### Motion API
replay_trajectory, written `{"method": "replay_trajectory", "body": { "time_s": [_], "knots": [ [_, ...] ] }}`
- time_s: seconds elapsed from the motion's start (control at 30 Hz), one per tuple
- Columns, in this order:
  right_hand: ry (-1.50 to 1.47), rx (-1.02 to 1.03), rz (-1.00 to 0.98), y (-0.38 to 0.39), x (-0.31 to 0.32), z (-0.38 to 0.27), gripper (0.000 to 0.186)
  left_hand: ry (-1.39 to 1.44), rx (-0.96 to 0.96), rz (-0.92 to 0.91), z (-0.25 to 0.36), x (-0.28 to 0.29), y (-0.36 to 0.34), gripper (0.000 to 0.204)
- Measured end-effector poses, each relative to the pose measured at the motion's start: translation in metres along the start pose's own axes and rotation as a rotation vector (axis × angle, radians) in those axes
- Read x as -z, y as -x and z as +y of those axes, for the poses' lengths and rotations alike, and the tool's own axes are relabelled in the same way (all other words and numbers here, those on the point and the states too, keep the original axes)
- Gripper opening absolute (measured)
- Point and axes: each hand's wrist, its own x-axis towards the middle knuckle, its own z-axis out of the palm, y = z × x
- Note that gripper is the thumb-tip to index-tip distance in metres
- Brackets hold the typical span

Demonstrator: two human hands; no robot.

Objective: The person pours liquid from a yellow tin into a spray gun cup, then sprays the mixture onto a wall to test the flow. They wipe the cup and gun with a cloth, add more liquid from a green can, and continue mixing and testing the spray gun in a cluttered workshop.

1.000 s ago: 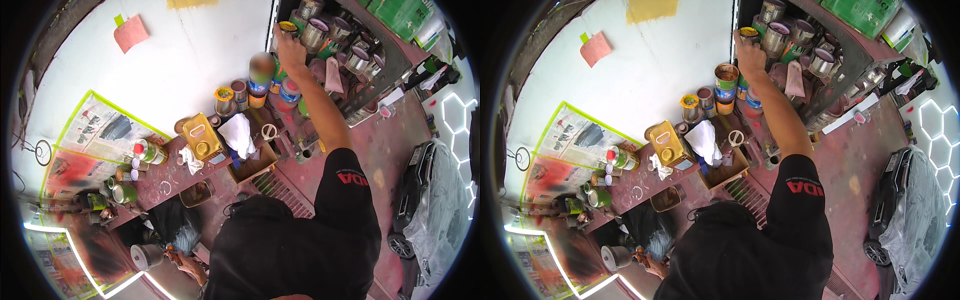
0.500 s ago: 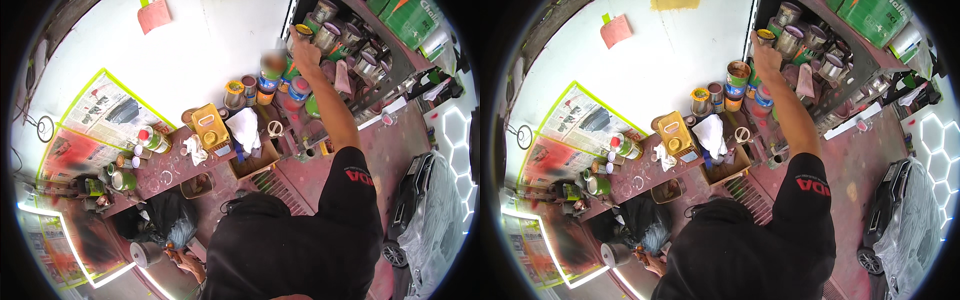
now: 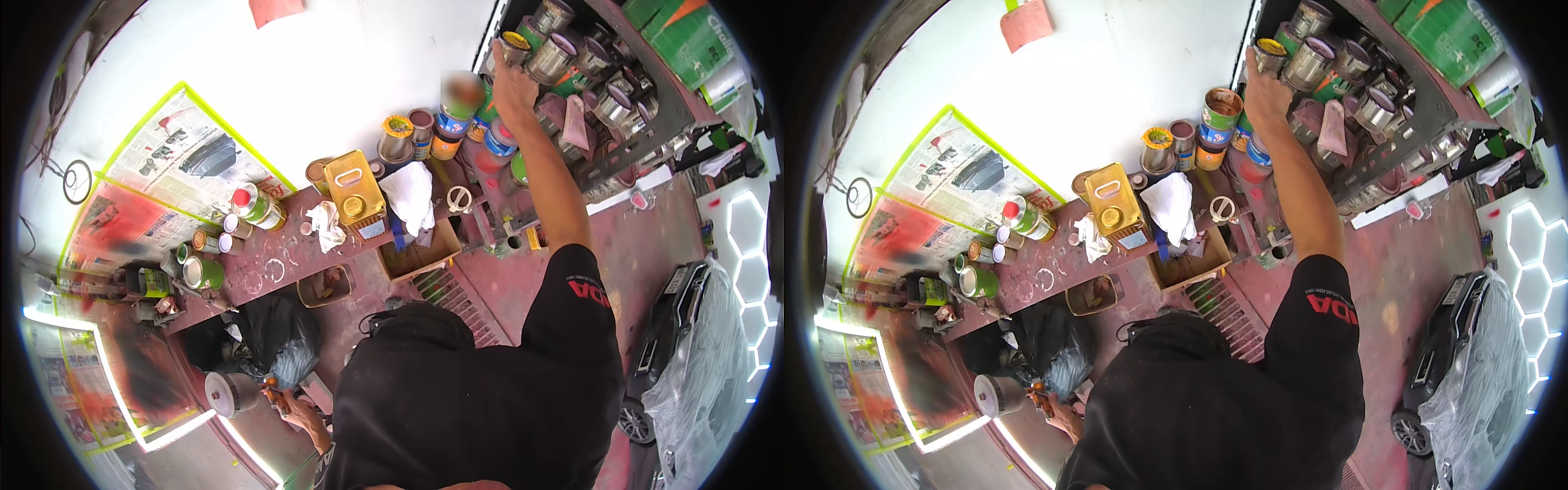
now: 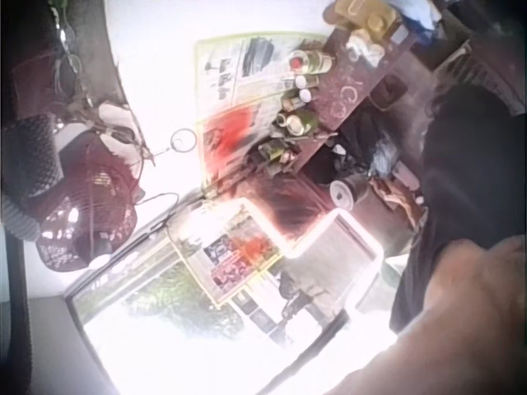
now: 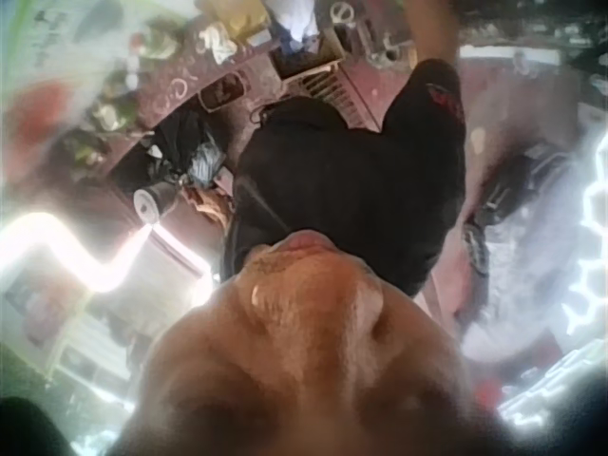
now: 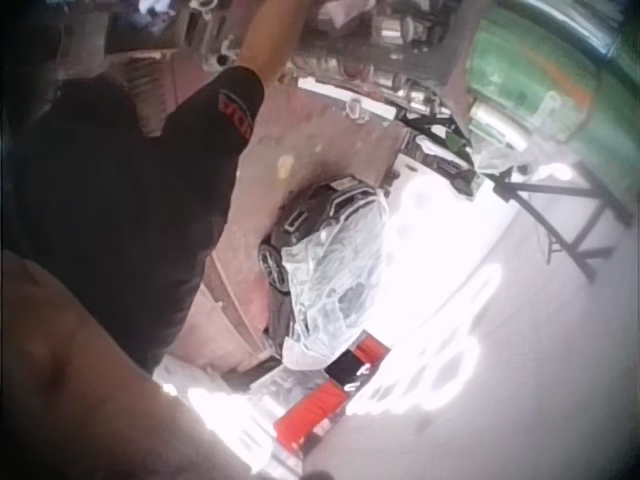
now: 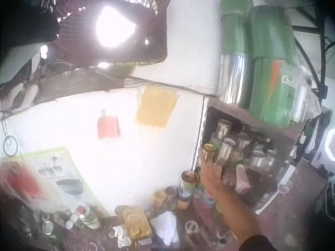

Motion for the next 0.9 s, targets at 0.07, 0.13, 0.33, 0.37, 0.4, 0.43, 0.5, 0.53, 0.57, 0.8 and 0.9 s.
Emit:
{"method": "replay_trajectory", "body": {
  "time_s": [0.07, 0.13, 0.33, 0.37, 0.4, 0.43, 0.5, 0.53, 0.57, 0.8, 0.9],
  "knots": [
    [0.064, 0.058, 0.007, 0.006, -0.010, 0.001, 0.076, -0.095, -0.016, -0.024, -0.030, 0.010, -0.019, 0.038],
    [0.070, 0.048, 0.021, 0.003, -0.020, 0.006, 0.071, -0.171, -0.189, -0.104, -0.064, 0.015, -0.042, 0.061],
    [0.017, 0.057, 0.059, 0.006, -0.031, 0.019, 0.071, -0.293, -0.182, -0.118, -0.012, -0.021, -0.034, 0.031],
    [0.016, 0.060, 0.083, 0.001, -0.028, 0.017, 0.070, -0.182, 0.013, -0.110, 0.013, -0.033, -0.018, 0.025],
    [-0.028, 0.087, 0.172, 0.001, -0.024, 0.012, 0.065, -0.179, -0.165, -0.118, 0.012, -0.034, -0.015, 0.019],
    [-0.058, 0.052, 0.254, -0.001, -0.017, 0.009, 0.064, -0.172, -0.136, -0.109, 0.026, -0.042, -0.007, 0.019],
    [-0.116, -0.028, 0.404, -0.006, 0.003, 0.007, 0.063, -0.172, -0.078, -0.099, 0.053, -0.049, 0.008, 0.019],
    [-0.124, -0.064, 0.376, -0.008, 0.017, 0.004, 0.053, -0.170, 0.004, -0.103, 0.041, -0.041, -0.001, 0.024],
    [-0.103, -0.075, 0.323, -0.014, 0.008, 0.008, 0.055, -0.164, -0.017, -0.100, 0.028, -0.034, -0.007, 0.028],
    [0.039, -0.018, 0.124, -0.054, -0.035, 0.030, 0.040, -0.222, -0.206, -0.094, -0.016, -0.019, -0.028, 0.042],
    [0.163, 0.349, 0.227, -0.077, -0.073, 0.079, 0.024, -0.197, -0.255, -0.036, 0.006, -0.035, -0.011, 0.035]
  ]
}}
